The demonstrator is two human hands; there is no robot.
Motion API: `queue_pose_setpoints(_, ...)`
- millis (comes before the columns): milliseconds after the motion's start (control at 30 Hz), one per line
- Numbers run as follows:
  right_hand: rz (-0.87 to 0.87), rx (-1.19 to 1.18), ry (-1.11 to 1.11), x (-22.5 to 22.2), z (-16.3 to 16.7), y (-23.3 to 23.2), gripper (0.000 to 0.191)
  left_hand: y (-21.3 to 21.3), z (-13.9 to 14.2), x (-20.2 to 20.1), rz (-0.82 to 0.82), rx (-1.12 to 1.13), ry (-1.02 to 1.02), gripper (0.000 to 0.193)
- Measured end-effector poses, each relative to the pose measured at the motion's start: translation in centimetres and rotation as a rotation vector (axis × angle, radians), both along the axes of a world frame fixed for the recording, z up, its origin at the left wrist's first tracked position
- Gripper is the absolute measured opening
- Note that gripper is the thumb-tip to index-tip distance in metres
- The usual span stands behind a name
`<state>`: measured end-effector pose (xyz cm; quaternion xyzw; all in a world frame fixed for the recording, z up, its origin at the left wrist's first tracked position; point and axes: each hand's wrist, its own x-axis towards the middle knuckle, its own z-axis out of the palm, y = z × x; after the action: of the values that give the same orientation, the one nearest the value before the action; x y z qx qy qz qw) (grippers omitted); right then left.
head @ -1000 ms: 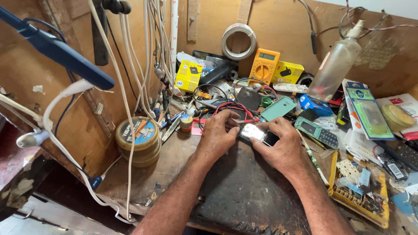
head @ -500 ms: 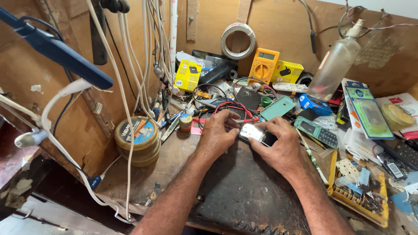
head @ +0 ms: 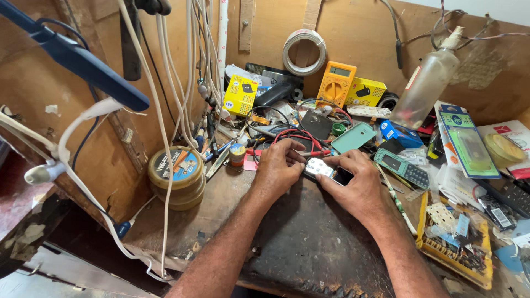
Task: The person holds a disassembled mobile phone and repeatedly presses and adjusts a small internal component with both hands. The hands rotate the device and reposition the component several times while the phone remains open on a cluttered workbench.
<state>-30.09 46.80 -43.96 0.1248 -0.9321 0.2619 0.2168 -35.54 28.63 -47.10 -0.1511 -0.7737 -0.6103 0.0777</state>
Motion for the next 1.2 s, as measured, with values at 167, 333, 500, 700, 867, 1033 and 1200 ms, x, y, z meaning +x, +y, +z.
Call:
queue_pose_setpoints(167,-0.014,-0.026,-0.041,-0.8,-1.0,0.6,0.037,0.5,-0.3,-0.3,0.005,0.001,-0.001,0.032)
queue_pose_setpoints(333,-0.011,-0.016,-0.075,-1.8,-1.9,1.5,0.035,1.1,-0.6,-0.6,0.012,-0.001,-0.002,0.031)
queue_pose_setpoints(500,-0.049,-0.075,-0.185,-1.2,-0.6,0.9,0.035,0.3,0.2,0.1,0.013,0.001,-0.011,0.033)
queue_pose_setpoints(700,-0.037,-0.102,-0.204,-0.2,0.9,-0.1,0.037,-0.9,1.2,1.1,0.021,-0.016,-0.018,0.033)
queue_pose_setpoints(867,-0.049,-0.104,-0.223,0.0,1.3,-0.2,0.037,-1.2,1.6,1.5,0.009,0.003,-0.032,0.032)
queue_pose_setpoints(1033,-0.041,-0.118,-0.224,-0.1,1.1,-0.6,0.037,-1.7,2.1,1.9,0.021,-0.004,-0.042,0.027)
queue_pose_setpoints(1200,-0.045,-0.114,-0.204,-0.8,-0.1,-0.4,0.037,-1.5,2.2,1.8,0.035,-0.007,-0.030,0.026)
